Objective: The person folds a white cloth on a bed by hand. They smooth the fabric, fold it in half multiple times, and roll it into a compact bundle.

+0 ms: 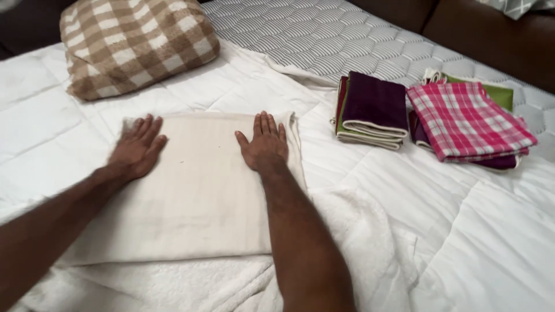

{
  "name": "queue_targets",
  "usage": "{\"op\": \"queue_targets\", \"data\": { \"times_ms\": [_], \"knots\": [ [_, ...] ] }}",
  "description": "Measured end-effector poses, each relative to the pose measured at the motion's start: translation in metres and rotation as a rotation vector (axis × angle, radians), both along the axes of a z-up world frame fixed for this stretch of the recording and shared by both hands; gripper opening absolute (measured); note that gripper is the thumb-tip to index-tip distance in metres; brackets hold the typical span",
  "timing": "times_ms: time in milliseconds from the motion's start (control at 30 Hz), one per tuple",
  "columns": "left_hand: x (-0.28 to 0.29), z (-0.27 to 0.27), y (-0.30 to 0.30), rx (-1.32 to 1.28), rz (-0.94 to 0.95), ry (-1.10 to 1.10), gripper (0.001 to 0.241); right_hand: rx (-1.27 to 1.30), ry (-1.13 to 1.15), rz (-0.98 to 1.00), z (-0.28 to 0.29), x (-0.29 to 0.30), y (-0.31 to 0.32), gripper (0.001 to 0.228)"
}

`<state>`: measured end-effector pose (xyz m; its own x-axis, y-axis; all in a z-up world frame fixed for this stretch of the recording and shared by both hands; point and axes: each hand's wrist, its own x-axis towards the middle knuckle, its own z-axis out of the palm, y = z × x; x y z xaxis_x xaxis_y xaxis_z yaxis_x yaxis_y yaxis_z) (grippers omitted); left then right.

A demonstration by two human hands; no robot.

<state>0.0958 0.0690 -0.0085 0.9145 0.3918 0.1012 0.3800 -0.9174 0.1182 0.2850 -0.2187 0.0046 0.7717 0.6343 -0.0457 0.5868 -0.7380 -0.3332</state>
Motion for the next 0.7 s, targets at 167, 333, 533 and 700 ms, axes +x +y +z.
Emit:
{"op": "queue_targets", "data": {
  "times_ms": [167, 333, 533, 700],
  "knots": [
    [-0.009, -0.017, 0.019, -0.019, -0.019, -0.09, 0.075, 0.0, -0.015, -0.086, -0.002, 0.011, -0.023, 0.086],
    [-0.021, 0.009, -0.018, -0.087, 0.218, 0.027, 0.081, -0.04, 0.004, -0.154, 0.002, 0.01, -0.051, 0.083],
    [-0.037, -0.004, 0.013, -0.043, 0.24, 0.133, 0.086, -0.057, 0.018, -0.153, -0.003, 0.018, -0.065, 0.083],
    [-0.06, -0.005, 0.015, 0.018, 0.327, 0.202, 0.087, -0.007, 0.066, -0.129, 0.01, 0.013, -0.085, 0.085]
  ]
}}
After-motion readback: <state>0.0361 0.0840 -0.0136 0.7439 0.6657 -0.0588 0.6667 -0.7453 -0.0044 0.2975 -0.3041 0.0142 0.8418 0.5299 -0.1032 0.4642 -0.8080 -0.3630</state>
